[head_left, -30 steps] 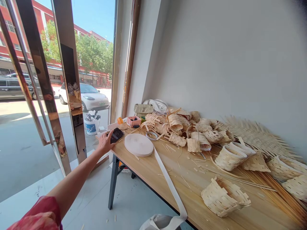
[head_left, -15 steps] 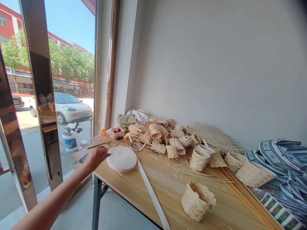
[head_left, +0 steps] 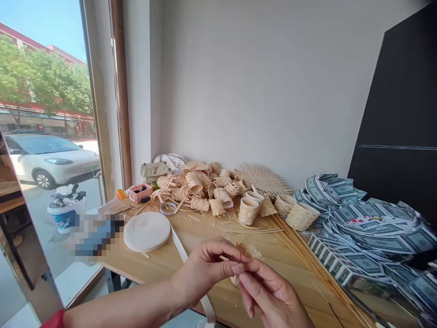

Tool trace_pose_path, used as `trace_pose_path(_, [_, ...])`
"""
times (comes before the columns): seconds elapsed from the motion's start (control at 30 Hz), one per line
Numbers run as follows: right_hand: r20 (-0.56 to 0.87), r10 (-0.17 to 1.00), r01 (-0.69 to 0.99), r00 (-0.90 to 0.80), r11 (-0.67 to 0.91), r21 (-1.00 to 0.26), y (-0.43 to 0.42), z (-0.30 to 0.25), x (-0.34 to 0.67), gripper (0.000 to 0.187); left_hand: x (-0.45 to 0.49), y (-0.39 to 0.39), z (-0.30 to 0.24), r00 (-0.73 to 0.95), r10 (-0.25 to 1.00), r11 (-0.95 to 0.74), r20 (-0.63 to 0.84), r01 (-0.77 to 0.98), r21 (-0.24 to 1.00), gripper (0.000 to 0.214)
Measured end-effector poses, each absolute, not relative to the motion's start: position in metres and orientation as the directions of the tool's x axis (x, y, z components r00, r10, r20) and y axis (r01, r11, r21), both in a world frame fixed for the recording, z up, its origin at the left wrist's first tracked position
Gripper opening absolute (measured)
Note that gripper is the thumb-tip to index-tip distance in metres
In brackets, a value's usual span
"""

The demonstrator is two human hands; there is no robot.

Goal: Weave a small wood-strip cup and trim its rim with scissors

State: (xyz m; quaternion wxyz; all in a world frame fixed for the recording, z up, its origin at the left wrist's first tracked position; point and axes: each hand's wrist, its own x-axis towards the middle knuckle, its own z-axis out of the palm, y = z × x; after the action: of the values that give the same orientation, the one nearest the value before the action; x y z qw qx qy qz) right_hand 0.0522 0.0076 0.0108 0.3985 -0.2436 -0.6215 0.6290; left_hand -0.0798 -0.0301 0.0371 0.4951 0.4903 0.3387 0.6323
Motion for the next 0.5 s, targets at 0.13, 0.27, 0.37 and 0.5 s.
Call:
trace_pose_path(0.13, [0.174,0.832,-0.213,-0.526,0.069,-0.975,0.01,0.016,0.056,0.038,-0.076,-0.019,0.039,-0.019,0.952,-0.295,0.305,-0.321,0.9,0.017])
trace_pose_path(0.27, [0.147,0.827,-0.211,-0.543,0.034,-0.977,0.017,0.015,0.059,0.037,-0.079,-0.008,0.042,0.107,0.904,-0.393,0.414,-0.172,0.903,0.022])
trace_pose_path(0.37, [0.131,0.834,-0.203,-0.536,0.024,-0.979,0.023,0.015,0.059,0.035,-0.083,-0.001,0.048,0.148,0.9,-0.394,0.41,-0.127,0.91,0.022])
trace_pose_path(0.5, [0.094,0.835,-0.142,-0.542,0.019,-0.99,0.034,0.016,0.06,0.039,-0.096,0.013,0.06,0.077,0.932,-0.348,0.355,-0.098,0.932,0.022])
